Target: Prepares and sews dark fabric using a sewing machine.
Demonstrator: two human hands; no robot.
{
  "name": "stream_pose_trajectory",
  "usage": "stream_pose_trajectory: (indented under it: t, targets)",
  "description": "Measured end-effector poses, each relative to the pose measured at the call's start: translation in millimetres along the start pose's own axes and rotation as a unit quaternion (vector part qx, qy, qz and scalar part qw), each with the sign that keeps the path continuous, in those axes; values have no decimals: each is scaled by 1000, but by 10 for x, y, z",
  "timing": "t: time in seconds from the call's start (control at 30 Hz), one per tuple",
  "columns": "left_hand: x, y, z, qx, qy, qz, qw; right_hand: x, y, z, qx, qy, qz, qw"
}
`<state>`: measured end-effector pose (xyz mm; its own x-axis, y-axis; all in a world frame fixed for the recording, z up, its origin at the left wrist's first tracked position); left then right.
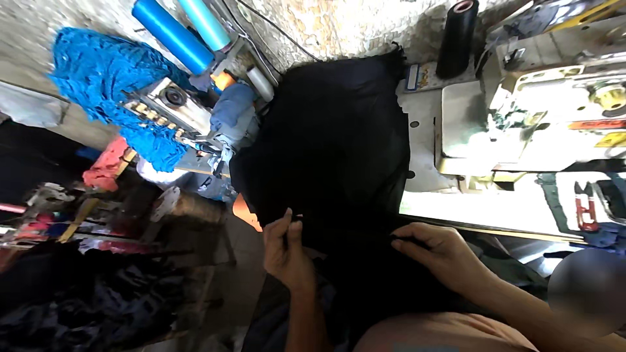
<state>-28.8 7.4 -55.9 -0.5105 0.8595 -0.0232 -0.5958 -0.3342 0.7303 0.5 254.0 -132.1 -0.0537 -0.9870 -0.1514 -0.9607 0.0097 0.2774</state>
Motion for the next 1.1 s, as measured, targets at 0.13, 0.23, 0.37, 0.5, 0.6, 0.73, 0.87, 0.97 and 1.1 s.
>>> stream_pose_trajectory:
  t: [0.13,0.23,0.37,0.5,0.6,0.73,0.87,0.97,1.1]
  targets:
    - [0,186,245,81,-22,-32,996,-46,-70,-333,-169,-44,4,985]
    - [162,388,789,198,-24,-71,977,-252,-113,-642,-250,-12,26,968]
    - [902,517,1017,284,7,-113,952,-600,-71,-525,-197,42,104,974]
    - [2076,381,766,250,-65,-187,948,-975,-35,69,-65,45,218,973]
    - [2896,2,351,148,-80,-290,942,-1242,-146,559,5,9,273,962]
    - [3542,-769,161,118,-32,-388,913,-1521,-571,1040,82,-74,323,940]
    - [3762,-1330,119,201,-28,-398,895,-1664,-904,1228,119,-88,362,920]
    - [3777,-1378,68,199,-43,-366,908,-1690,-946,1329,135,-29,385,912]
    - [3756,-1361,104,193,-27,-364,911,-1668,-904,1349,125,20,375,918]
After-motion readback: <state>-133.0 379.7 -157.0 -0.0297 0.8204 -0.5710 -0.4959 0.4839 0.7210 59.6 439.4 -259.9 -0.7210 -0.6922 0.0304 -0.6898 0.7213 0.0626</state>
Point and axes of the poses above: each hand's wrist, its own y-axis towards the middle knuckle, its own x-axis out of the palm, z = x × y, the point moved 9 cm from there along y, towards the middle knuckle, and after that the axes turned 7 degrees about z, right-handed, at the moved point
